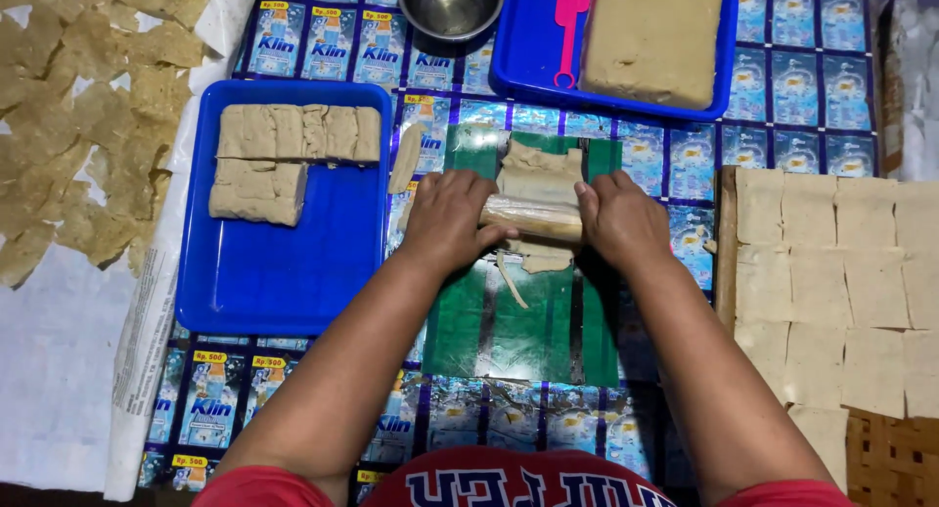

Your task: Rolling out a light brown paste or dough and cutting it into small squares.

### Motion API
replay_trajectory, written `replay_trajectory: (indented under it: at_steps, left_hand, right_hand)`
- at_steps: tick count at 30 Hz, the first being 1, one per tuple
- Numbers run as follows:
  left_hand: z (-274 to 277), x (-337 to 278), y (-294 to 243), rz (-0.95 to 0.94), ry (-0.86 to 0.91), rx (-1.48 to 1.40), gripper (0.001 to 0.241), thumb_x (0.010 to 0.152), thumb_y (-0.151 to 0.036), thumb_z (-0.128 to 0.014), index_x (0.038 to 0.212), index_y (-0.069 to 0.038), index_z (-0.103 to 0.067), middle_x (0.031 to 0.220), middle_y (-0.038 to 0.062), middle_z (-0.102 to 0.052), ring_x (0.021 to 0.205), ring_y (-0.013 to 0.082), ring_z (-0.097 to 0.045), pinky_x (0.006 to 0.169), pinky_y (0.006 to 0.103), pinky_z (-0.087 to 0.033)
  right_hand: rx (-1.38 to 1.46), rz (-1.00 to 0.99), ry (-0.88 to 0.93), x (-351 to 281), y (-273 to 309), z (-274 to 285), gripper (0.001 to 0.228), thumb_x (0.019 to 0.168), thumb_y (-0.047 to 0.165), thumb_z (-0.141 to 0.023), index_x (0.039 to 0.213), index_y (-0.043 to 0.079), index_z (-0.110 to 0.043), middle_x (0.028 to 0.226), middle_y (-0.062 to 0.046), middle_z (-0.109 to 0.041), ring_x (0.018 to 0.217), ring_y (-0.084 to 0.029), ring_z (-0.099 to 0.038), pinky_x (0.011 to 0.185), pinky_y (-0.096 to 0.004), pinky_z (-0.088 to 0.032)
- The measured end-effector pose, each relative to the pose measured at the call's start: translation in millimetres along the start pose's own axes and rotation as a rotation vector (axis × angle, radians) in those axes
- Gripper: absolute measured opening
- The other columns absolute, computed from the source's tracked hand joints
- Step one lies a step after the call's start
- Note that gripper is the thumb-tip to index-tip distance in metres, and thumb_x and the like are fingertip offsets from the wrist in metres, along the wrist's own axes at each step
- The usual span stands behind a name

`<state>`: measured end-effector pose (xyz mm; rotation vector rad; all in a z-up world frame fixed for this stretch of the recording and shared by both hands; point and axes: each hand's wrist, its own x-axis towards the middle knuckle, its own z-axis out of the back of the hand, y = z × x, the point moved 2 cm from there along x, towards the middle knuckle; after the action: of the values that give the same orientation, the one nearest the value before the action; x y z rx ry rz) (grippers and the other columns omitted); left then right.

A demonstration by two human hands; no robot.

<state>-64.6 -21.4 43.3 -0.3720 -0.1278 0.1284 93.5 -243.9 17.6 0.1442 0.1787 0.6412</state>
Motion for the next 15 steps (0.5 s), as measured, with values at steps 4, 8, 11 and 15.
replay_trajectory:
  at_steps: [4,8,11,15]
  left_hand:
    - [-21.2,14.6,16.6,0.18,0.03,-0.076,0.051,0.099,-0.063,-0.05,0.121,-0.019,-0.063,0.107,0.006,-0.059,0.112,0.03,-0.06,0.096,0.0514,-0.042]
    - [-39.5,11.6,20.4,0.267,-0.165,0.112,0.051,0.099,-0.043,-0.045,0.136,-0.01,-0.059,0.142,0.018,-0.056,0.136,0.0363,-0.051,0.104,0.0525,-0.042]
    - [-36.4,0.4,13.2,0.186,-0.255,0.168,0.047,0.099,-0.031,-0.044,0.134,-0.006,-0.063,0.142,0.02,-0.059,0.134,0.037,-0.054,0.106,0.0495,-0.041]
    - [-24.0,-24.4,-2.9,0.139,-0.278,0.154,0.047,0.099,-0.027,-0.044,0.136,-0.005,-0.062,0.138,0.021,-0.062,0.129,0.0385,-0.059,0.104,0.0503,-0.045]
  right_hand:
    - [0.035,0.058,-0.082,0.6,28.7,16.8,0.053,0.109,0.044,-0.037,0.149,0.012,-0.051,0.164,-0.02,-0.026,0.145,-0.043,-0.036,0.113,-0.059,-0.028]
    - [0.032,0.047,-0.003,8.4,19.3,0.3,0.067,0.106,0.046,-0.032,0.164,0.011,-0.033,0.173,-0.022,-0.003,0.16,-0.038,0.002,0.119,-0.07,0.001]
    - [-0.004,0.088,0.009,4.0,15.7,-7.2,0.068,0.106,0.045,-0.029,0.163,0.009,-0.032,0.173,-0.023,-0.009,0.16,-0.036,-0.002,0.121,-0.069,0.002]
    - [-0.059,0.147,-0.107,-23.8,17.4,-16.3,0.061,0.108,0.038,-0.032,0.159,0.005,-0.043,0.17,-0.023,-0.027,0.16,-0.033,-0.017,0.123,-0.064,0.0]
